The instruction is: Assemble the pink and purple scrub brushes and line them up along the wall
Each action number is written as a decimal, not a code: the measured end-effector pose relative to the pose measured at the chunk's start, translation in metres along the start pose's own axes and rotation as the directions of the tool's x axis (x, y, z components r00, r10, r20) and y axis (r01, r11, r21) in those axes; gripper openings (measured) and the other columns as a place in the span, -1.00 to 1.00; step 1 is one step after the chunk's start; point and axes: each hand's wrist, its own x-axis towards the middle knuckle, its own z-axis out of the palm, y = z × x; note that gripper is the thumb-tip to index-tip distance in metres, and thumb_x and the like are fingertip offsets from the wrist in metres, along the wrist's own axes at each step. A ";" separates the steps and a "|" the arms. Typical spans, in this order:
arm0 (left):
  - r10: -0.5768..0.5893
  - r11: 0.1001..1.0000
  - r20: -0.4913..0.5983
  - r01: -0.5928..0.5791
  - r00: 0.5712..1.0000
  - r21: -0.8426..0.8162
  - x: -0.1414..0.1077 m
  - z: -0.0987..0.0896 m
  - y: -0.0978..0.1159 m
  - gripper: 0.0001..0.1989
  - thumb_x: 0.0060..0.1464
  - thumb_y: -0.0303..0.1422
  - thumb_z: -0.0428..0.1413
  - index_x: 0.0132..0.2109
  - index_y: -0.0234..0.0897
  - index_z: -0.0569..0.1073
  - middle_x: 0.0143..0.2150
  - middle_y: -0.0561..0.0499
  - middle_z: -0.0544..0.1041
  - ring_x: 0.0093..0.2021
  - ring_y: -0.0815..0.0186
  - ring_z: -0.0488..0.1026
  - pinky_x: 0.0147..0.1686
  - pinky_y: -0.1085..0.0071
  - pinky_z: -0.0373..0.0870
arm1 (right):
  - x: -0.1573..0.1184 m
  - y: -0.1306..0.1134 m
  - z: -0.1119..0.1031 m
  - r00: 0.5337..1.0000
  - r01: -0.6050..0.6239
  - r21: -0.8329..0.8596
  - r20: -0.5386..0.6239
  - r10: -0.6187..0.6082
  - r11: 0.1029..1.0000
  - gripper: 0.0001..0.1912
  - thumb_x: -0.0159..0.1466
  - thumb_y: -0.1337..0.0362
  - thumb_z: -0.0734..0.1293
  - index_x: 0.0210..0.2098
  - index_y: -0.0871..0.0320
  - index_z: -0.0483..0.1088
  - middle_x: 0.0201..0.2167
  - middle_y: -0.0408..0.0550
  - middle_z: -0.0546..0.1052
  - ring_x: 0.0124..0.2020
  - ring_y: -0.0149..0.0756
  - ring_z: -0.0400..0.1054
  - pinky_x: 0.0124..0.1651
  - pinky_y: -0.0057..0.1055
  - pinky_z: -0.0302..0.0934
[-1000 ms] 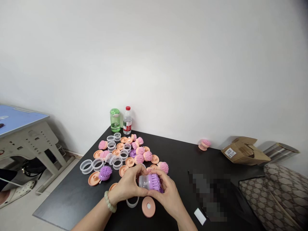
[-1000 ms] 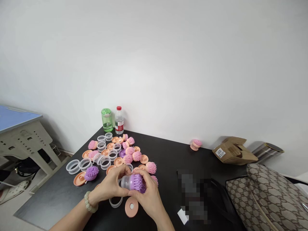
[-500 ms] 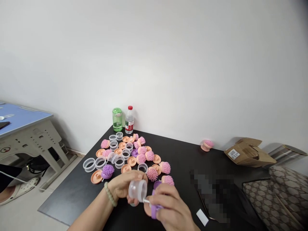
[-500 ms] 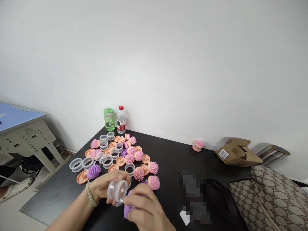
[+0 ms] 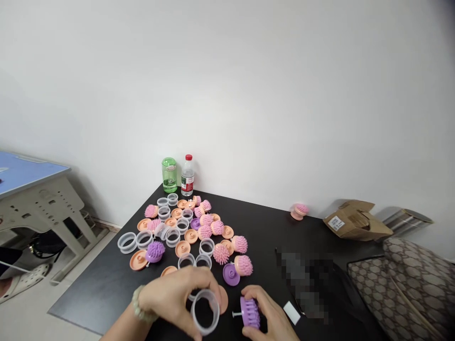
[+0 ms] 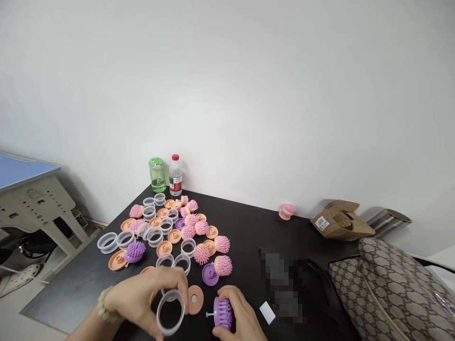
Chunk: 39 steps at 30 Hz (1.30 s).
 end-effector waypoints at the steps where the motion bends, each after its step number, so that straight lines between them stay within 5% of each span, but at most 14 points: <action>1: 0.003 0.994 0.014 -0.004 1.000 0.107 -0.003 0.007 0.001 -0.62 -0.08 -0.24 0.39 -0.11 -0.23 0.52 -0.12 -0.03 0.61 -0.16 0.20 0.51 -0.14 0.37 0.38 | 0.000 0.002 0.004 1.000 -0.009 0.002 0.005 0.009 1.000 -0.57 -0.09 0.51 0.31 -0.21 0.09 0.33 -0.11 -0.07 0.48 -0.04 -0.18 0.40 0.05 -0.39 0.24; 9: 0.087 0.762 -0.212 0.072 0.973 0.643 -0.026 0.054 -0.030 -0.56 -0.08 -0.52 0.34 -0.03 -0.09 0.49 0.01 -0.04 0.43 -0.05 0.14 0.35 -0.13 0.31 0.31 | 0.016 0.008 0.026 0.996 0.033 -0.139 -0.078 -0.044 0.990 -0.48 -0.05 0.51 0.36 -0.09 0.08 0.37 -0.06 -0.02 0.47 0.04 -0.08 0.37 0.12 -0.30 0.25; 15: 0.017 0.648 -0.255 0.184 0.967 0.740 -0.023 0.047 -0.032 -0.34 -0.20 -0.28 0.48 0.06 -0.05 0.43 0.09 -0.06 0.39 0.00 0.01 0.30 -0.08 0.12 0.30 | 0.036 0.023 0.039 0.976 0.138 -0.325 -0.119 -0.185 0.936 -0.33 -0.03 0.47 0.50 0.07 0.07 0.36 0.07 0.07 0.44 0.11 0.07 0.36 0.13 -0.14 0.34; 26: 0.027 0.454 -0.378 0.326 0.925 0.829 0.012 0.032 -0.056 -0.36 -0.14 -0.37 0.45 0.08 -0.24 0.37 0.01 -0.10 0.47 0.00 -0.01 0.35 -0.01 0.00 0.36 | 0.099 0.014 0.032 0.923 0.216 -0.493 -0.177 -0.341 0.842 -0.32 0.08 0.38 0.53 0.16 0.15 0.28 -0.04 0.10 0.45 0.02 0.05 0.42 0.01 -0.05 0.43; 33: 0.067 0.542 -0.388 0.293 0.919 0.788 0.010 0.029 -0.046 -0.15 -0.29 -0.35 0.52 0.14 -0.21 0.31 0.05 -0.13 0.46 0.02 -0.04 0.36 0.01 -0.05 0.38 | 0.082 0.022 0.022 0.910 0.254 -0.470 -0.180 -0.374 0.846 -0.11 0.01 0.42 0.55 0.27 0.07 0.18 0.18 0.10 0.40 0.22 0.06 0.29 0.19 -0.05 0.34; 39: 0.105 0.641 -0.367 0.219 0.924 0.735 0.022 0.024 -0.025 -0.34 -0.08 -0.37 0.43 0.13 -0.19 0.33 0.06 -0.12 0.43 0.05 0.01 0.33 0.03 0.00 0.38 | 0.055 0.025 -0.010 0.887 0.230 -0.421 -0.280 -0.367 0.877 -0.43 0.23 0.28 0.40 0.21 0.03 0.26 0.13 0.05 0.46 0.16 -0.04 0.35 0.08 -0.15 0.42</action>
